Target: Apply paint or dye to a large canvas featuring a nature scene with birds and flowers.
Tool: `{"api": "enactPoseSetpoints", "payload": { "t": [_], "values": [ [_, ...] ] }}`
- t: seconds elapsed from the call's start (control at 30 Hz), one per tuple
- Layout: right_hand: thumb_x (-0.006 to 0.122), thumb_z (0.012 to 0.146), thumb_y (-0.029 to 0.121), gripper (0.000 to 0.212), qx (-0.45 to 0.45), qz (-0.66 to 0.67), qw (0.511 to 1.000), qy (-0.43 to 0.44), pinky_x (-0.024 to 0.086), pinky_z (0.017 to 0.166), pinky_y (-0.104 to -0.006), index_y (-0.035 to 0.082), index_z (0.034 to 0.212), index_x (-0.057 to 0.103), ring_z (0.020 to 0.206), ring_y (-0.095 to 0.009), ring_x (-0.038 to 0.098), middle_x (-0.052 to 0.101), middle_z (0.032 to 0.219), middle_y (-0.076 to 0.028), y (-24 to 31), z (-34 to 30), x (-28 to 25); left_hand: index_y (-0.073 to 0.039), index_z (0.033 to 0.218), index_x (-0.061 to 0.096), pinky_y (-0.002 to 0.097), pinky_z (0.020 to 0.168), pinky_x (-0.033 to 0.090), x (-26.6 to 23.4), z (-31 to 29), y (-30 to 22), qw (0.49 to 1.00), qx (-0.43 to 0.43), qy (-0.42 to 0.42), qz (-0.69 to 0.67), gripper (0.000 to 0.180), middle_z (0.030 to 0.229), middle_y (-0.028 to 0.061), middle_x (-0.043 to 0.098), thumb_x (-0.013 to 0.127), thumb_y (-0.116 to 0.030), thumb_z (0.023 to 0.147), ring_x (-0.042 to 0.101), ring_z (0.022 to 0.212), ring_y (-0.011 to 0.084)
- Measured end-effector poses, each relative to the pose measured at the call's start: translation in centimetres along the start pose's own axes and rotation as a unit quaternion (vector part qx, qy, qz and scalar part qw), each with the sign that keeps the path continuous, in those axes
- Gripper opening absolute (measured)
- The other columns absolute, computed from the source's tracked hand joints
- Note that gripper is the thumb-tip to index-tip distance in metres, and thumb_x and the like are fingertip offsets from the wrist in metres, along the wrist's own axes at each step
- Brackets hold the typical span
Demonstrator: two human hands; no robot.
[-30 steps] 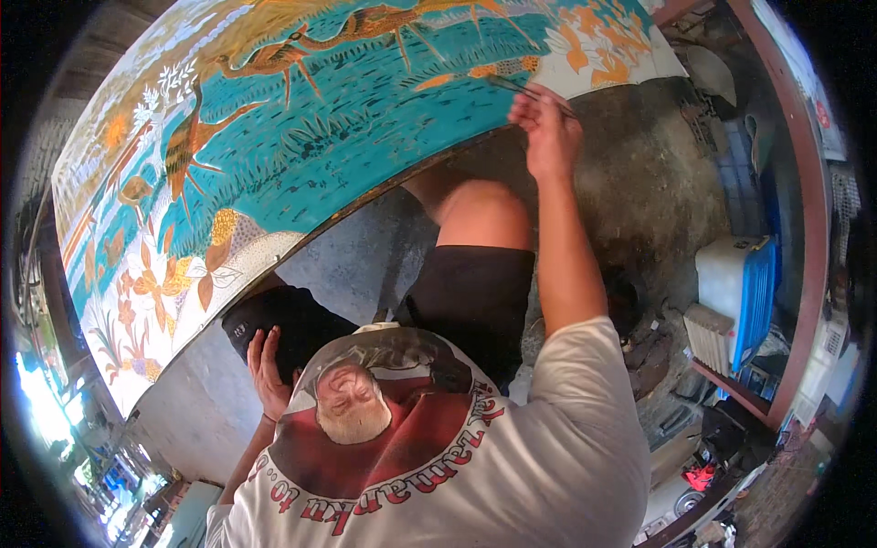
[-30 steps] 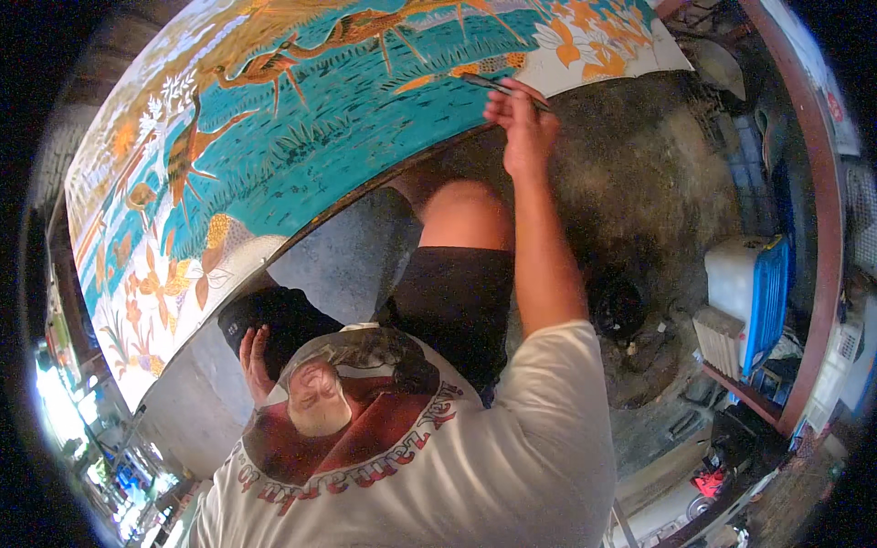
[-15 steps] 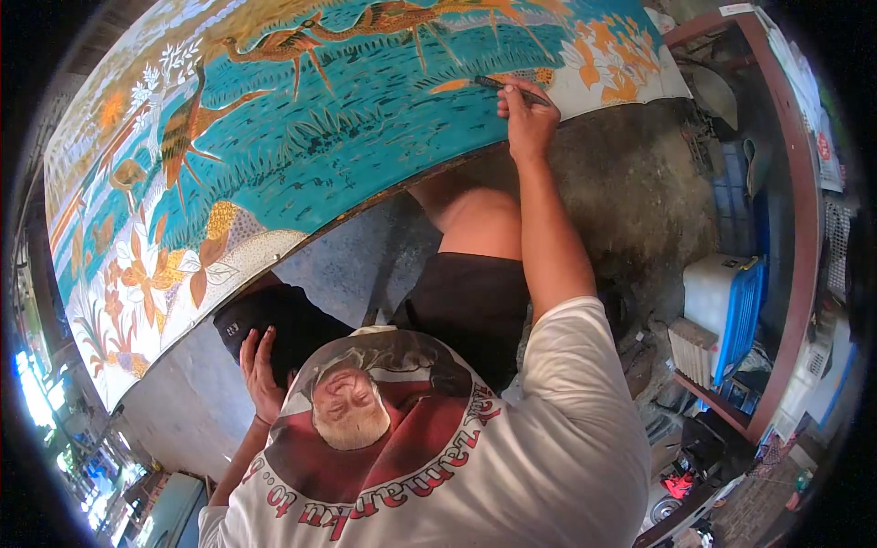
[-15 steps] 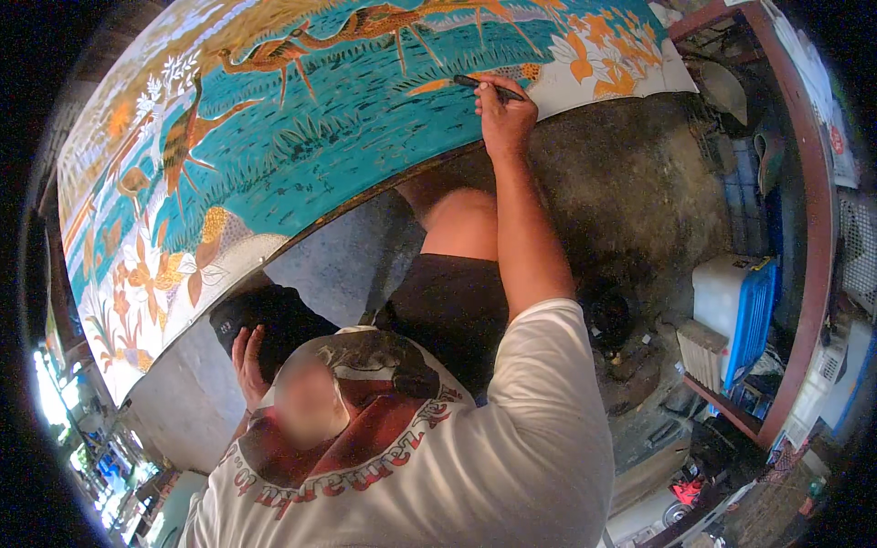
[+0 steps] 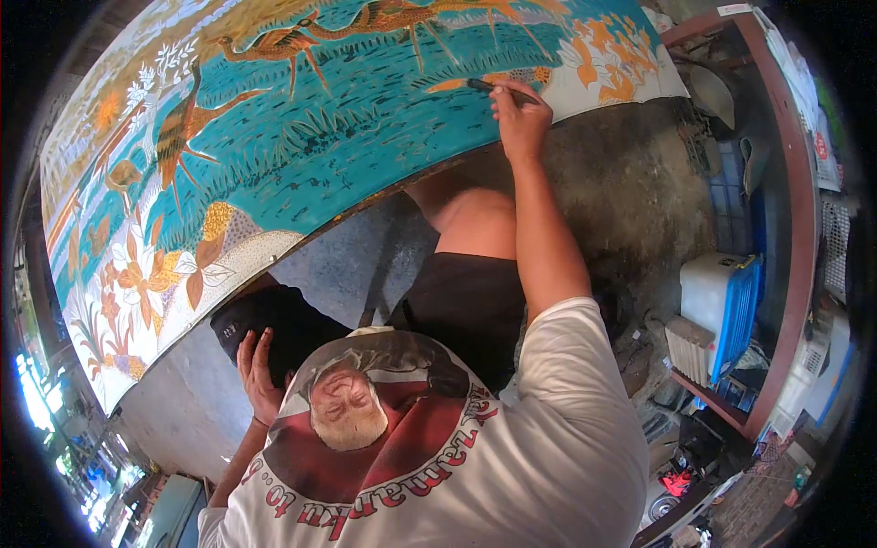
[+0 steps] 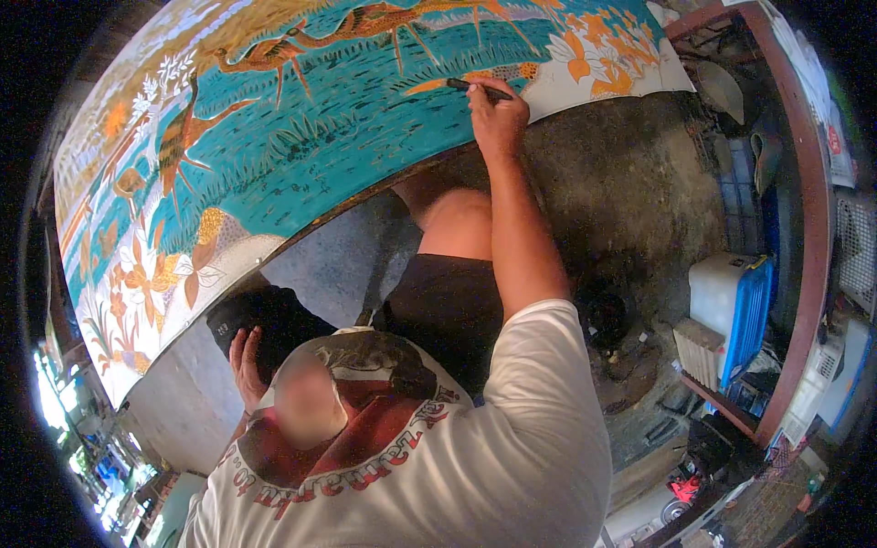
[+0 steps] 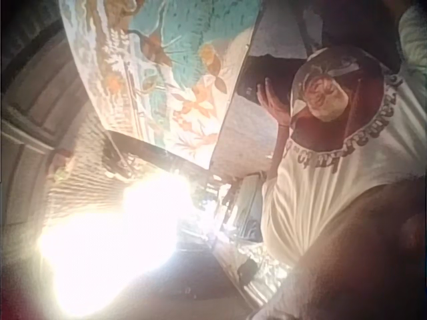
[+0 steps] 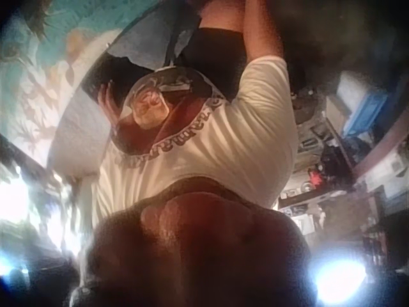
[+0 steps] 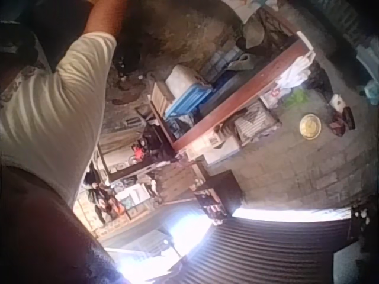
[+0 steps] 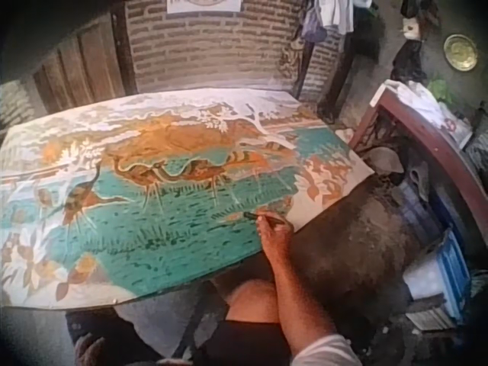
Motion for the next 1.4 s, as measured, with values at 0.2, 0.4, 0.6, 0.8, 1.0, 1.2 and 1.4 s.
{"api": "enactPoseSetpoints", "payload": {
  "t": [0.2,0.4,0.6,0.8,1.0,1.2,1.4],
  "values": [
    [0.065,0.09,0.007,0.014,-0.016,0.028,0.999,-0.024,0.053,0.056,-0.0252,-0.001,0.1,0.069,0.066,-0.012,0.064,0.071,0.083,-0.009,0.5,-0.2,-0.5,-0.007,0.142,0.049,0.0491,0.115,0.028,-0.1,0.0,0.0,1.0,0.011,-0.003,0.005,0.077,0.144,0.0206,0.047,0.071,-0.011,0.068,0.04,0.136,0.0409],
    [0.066,0.09,0.008,0.013,-0.021,-0.005,0.999,-0.03,0.053,0.056,-0.0257,-0.002,0.097,0.07,0.065,-0.012,0.064,0.071,0.081,-0.008,0.5,-0.1,-0.5,-0.006,0.142,0.049,0.0495,0.114,0.028,0.0,-0.1,0.4,1.0,0.001,-0.003,0.011,0.076,0.144,0.0216,0.047,0.07,-0.013,0.069,0.04,0.135,0.042],
    [0.066,0.089,0.008,0.013,-0.057,-0.023,0.998,-0.022,0.052,0.056,-0.0251,-0.002,0.097,0.069,0.065,-0.011,0.064,0.071,0.08,-0.007,0.1,0.4,-0.4,-0.005,0.142,0.049,0.05,0.114,0.028,0.0,0.0,0.2,1.0,0.009,-0.006,0.008,0.075,0.143,0.0194,0.049,0.069,-0.013,0.07,0.041,0.135,0.0415],
    [0.066,0.089,0.007,0.012,-0.075,-0.048,0.996,-0.02,0.051,0.056,-0.0244,-0.002,0.096,0.07,0.066,-0.011,0.064,0.071,0.08,-0.006,0.4,0.8,0.1,-0.006,0.141,0.049,0.05,0.115,0.027,0.1,-0.2,0.2,1.0,0.013,-0.004,0.01,0.074,0.143,0.0173,0.05,0.069,-0.014,0.07,0.04,0.136,0.0408],
    [0.07,0.086,0.007,0.007,-0.071,-0.054,0.996,-0.022,0.05,0.063,-0.0284,0.001,0.089,0.072,0.069,-0.012,0.064,0.07,0.077,-0.004,0.7,0.7,0.3,-0.006,0.141,0.049,0.0494,0.115,0.027,0.0,-0.2,0.4,1.0,0.006,-0.01,0.009,0.072,0.143,0.0171,0.05,0.069,-0.016,0.073,0.039,0.136,0.0408],
    [0.07,0.086,0.008,0.009,-0.06,-0.022,0.997,-0.037,0.05,0.063,-0.0295,0.001,0.09,0.072,0.068,-0.013,0.064,0.071,0.077,-0.005,0.3,0.9,-0.3,-0.005,0.141,0.048,0.0491,0.115,0.027,-0.3,0.1,-0.3,1.0,0.012,-0.012,0.004,0.071,0.142,0.0137,0.052,0.068,-0.013,0.073,0.039,0.137,0.0401],
    [0.07,0.086,0.01,0.01,-0.081,-0.073,0.993,-0.044,0.05,0.064,-0.0305,0.002,0.09,0.073,0.067,-0.015,0.065,0.072,0.077,-0.008,0.7,0.8,0.1,-0.005,0.141,0.048,0.0491,0.115,0.028,0.0,-0.1,0.1,1.0,0.021,-0.01,0.018,0.072,0.141,0.012,0.053,0.067,-0.011,0.072,0.039,0.137,0.0399]
  ]
}}
Point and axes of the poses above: each hand's wrist, its own z-axis towards the middle knuckle, its own x-axis out of the palm, y = z × x, the point moved 9 cm from there along z, towards the middle knuckle
